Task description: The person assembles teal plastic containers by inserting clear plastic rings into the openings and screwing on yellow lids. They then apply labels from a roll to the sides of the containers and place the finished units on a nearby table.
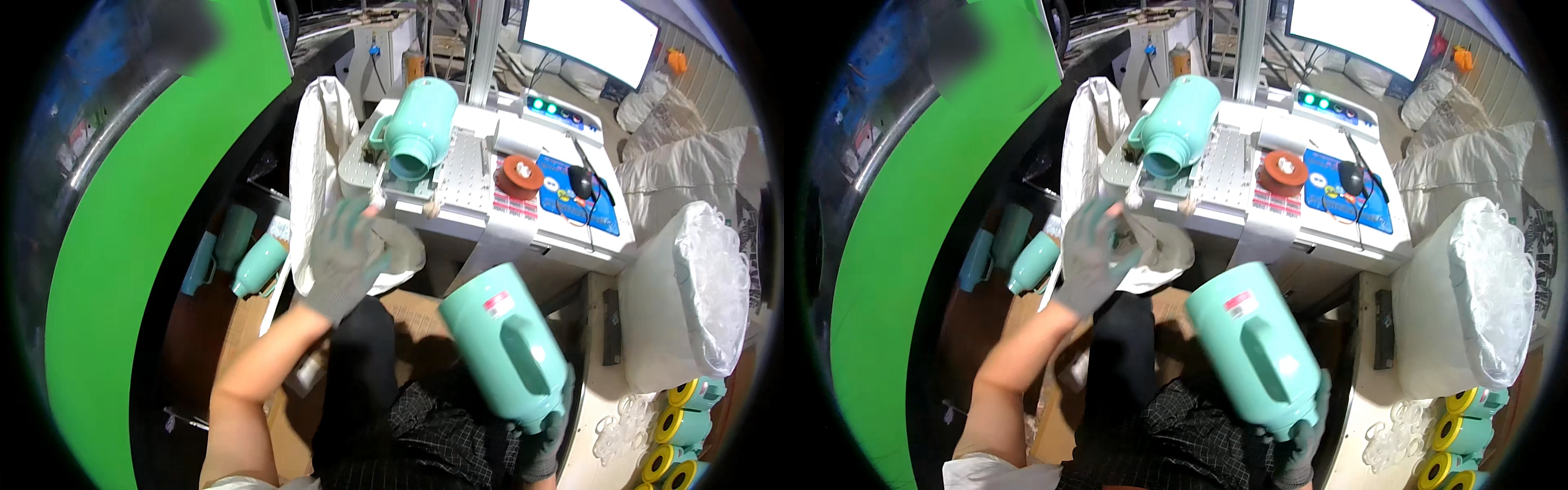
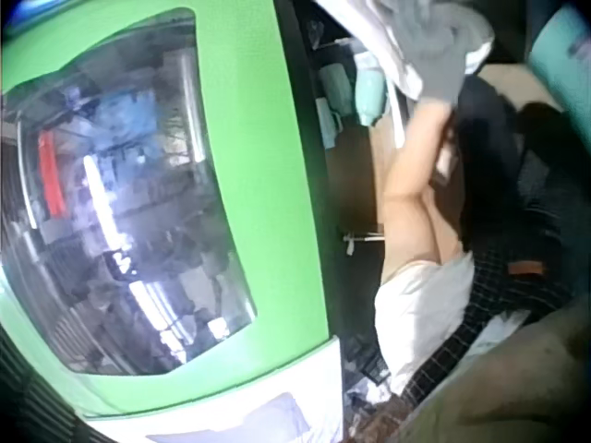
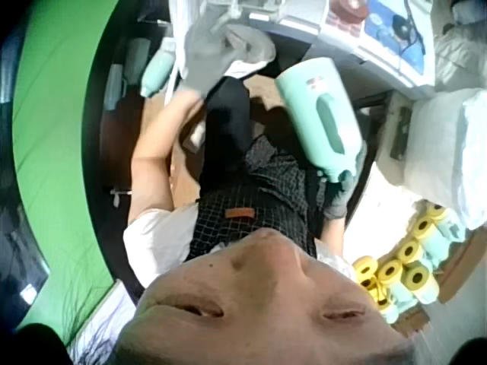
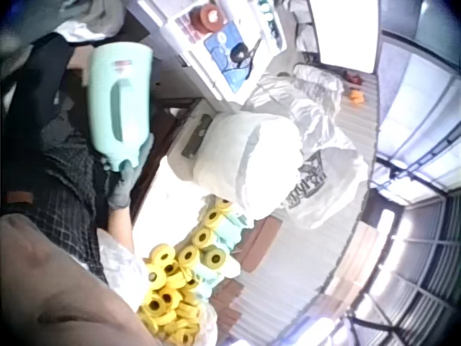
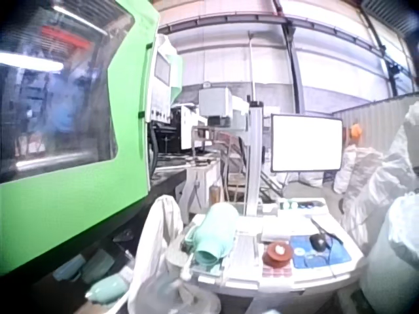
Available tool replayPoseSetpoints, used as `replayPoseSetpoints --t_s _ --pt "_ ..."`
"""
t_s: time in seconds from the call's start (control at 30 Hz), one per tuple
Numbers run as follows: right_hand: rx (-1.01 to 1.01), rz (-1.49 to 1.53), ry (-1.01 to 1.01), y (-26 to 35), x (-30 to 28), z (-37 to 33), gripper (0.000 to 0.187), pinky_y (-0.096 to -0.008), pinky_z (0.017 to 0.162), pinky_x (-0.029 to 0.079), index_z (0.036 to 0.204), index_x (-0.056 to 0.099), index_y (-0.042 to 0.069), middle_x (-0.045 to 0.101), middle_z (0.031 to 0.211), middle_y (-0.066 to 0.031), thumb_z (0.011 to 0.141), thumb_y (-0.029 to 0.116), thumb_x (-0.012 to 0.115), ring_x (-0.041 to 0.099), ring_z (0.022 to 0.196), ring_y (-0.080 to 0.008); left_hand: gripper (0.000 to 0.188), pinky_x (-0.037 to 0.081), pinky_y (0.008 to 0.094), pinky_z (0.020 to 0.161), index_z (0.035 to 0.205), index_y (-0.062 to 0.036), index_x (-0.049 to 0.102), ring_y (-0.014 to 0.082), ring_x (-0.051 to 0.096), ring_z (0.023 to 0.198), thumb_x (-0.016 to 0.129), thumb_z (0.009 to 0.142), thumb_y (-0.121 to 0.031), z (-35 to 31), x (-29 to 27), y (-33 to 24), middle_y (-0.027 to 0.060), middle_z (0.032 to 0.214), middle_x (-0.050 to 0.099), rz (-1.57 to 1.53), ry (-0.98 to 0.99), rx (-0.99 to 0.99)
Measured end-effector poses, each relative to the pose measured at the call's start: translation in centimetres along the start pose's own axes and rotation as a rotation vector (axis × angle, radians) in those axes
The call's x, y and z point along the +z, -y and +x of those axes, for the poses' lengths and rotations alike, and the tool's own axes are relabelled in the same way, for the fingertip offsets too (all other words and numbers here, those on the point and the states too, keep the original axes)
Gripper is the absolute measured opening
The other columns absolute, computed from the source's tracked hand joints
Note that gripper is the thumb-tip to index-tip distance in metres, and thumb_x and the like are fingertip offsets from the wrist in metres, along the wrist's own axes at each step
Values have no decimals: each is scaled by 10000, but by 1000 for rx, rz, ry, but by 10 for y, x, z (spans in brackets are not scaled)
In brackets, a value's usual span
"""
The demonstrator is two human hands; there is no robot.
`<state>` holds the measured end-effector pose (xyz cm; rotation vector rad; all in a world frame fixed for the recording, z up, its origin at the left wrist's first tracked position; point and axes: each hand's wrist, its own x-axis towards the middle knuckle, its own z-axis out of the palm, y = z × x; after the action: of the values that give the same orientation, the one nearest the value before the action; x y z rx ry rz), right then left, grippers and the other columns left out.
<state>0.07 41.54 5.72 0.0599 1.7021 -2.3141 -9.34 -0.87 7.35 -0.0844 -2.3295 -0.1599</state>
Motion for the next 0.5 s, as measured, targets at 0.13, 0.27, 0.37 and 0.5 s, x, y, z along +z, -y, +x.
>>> replayPoseSetpoints --t_s 0.13,0.27,0.37,0.5 --pt "-479 74 -50 20 35 49 876 -511 1220 365 1686 189 95 343 1663 -177 1003 472 587 391 1505 -349 562 394 603 1182 1460 -185 497 399 478 1390 592 913 -92 97 88 65 103 1529 499 238 -52 489" --pt "-669 -202 -208 42 23 93 743 -472 1242 319 1664 257 6 331 1693 -164 1042 284 555 369 1525 -318 575 435 558 1124 1428 -159 517 379 513 1366 686 879 -191 119 69 58 88 1519 523 112 -37 511" --pt "-775 -457 -282 56 22 128 793 -430 1219 349 1641 289 -39 398 1646 -177 987 236 643 420 1482 -299 753 465 497 1057 1371 -106 542 356 589 1281 852 692 -201 75 -9 -1 113 1397 628 -100 -247 318" --pt "-806 -404 28 63 107 193 880 -437 1197 397 1596 355 -79 456 1596 -201 872 141 805 473 1441 -279 655 558 450 895 1297 -57 601 351 706 1043 878 792 -369 -38 -97 -20 201 1232 691 -715 12 296"
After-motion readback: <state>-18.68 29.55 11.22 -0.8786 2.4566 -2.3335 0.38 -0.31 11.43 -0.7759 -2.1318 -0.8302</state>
